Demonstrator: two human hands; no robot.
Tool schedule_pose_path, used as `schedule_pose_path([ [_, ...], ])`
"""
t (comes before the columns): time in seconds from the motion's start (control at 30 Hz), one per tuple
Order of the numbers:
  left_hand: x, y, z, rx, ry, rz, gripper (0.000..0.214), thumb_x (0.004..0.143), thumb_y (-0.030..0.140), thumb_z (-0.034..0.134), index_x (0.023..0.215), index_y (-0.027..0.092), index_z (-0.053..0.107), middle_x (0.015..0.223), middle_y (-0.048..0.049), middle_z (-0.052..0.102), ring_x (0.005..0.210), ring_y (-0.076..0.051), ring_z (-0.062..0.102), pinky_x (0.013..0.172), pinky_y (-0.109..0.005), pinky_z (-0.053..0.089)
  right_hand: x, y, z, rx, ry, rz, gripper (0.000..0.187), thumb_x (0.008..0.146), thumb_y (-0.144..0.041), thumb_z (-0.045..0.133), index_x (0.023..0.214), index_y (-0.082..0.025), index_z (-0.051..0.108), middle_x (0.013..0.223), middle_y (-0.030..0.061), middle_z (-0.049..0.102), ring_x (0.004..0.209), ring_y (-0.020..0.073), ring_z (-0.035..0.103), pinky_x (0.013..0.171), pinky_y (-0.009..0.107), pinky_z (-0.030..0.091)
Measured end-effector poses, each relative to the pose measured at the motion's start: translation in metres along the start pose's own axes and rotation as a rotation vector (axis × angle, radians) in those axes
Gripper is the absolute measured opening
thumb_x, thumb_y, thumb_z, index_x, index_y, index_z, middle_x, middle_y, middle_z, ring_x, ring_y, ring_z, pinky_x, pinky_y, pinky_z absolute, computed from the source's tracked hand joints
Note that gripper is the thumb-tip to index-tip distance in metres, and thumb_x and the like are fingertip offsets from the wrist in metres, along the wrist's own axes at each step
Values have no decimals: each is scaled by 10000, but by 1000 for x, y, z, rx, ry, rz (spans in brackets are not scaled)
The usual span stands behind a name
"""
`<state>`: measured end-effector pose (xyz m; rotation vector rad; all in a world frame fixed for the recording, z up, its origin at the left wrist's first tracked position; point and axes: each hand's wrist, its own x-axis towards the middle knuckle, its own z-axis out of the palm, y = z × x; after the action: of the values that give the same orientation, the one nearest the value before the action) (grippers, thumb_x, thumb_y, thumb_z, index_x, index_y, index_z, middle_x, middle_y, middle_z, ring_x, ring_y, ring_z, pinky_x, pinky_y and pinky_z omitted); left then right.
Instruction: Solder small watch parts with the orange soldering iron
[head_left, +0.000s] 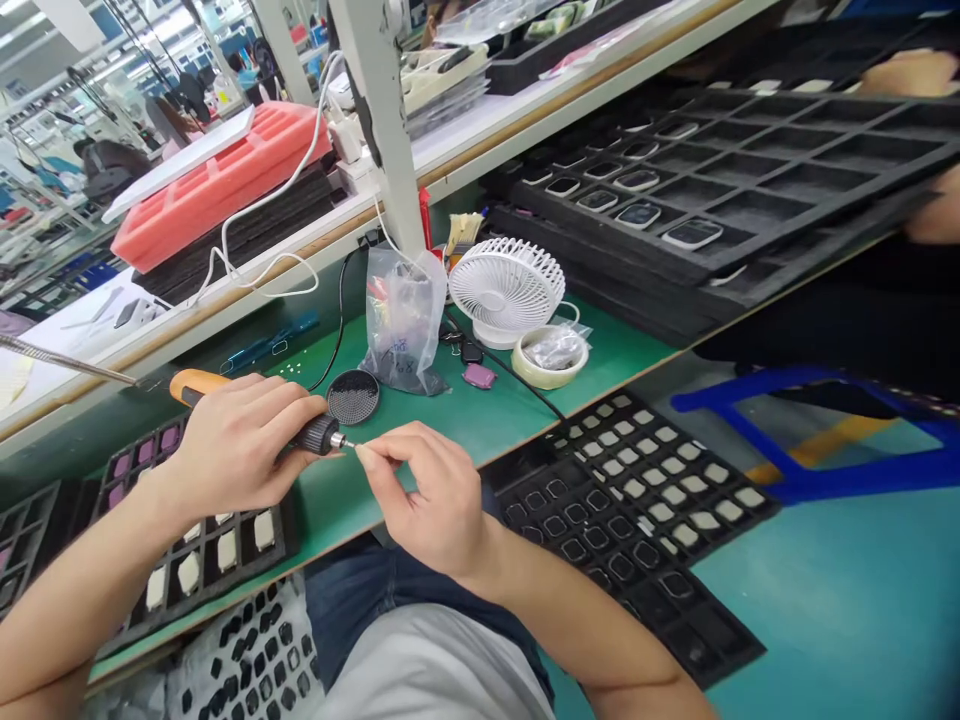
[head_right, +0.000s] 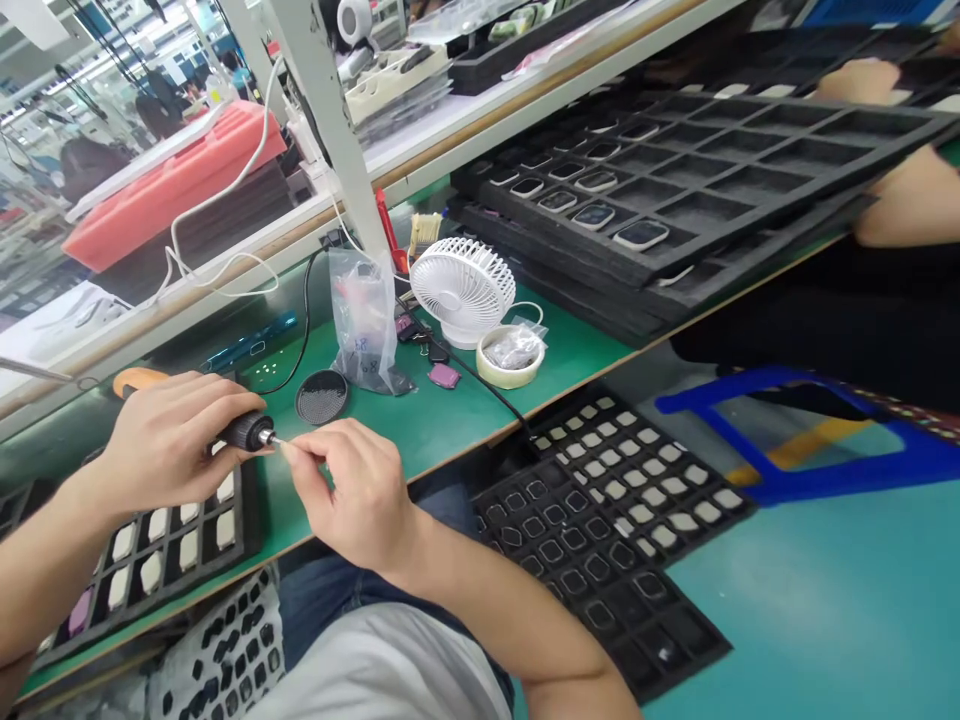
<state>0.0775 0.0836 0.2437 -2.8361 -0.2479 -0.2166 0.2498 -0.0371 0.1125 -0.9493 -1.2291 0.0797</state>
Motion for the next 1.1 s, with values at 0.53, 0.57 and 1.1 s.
schedule_pose_path([
  [0.53,3,8,-1,72,94,-18,235,935,259,659,1147,165,621,1002,-103,731,839,-260,652,785,-430,487,5,-13,4,23,-14,142,164,953,-125,682,876,-211,565,703,-38,586,624,95,541,613,266,472],
  [0.57,3,8,-1,83,90,-20,244,936,270,659,1151,163,622,1013,-108,730,843,-266,650,790,-438,488,5,-14,4,23,-19,161,163,958,-132,677,872,-211,564,702,-40,579,621,93,536,609,266,468],
  [1.1,-2,6,1,143,-53,-42,361,976,467,612,1126,138,624,1043,-143,685,880,-308,609,815,-484,475,2,11,11,-11,-44,-72,215,918,-52,691,1026,-218,607,849,40,720,761,165,646,690,325,552],
])
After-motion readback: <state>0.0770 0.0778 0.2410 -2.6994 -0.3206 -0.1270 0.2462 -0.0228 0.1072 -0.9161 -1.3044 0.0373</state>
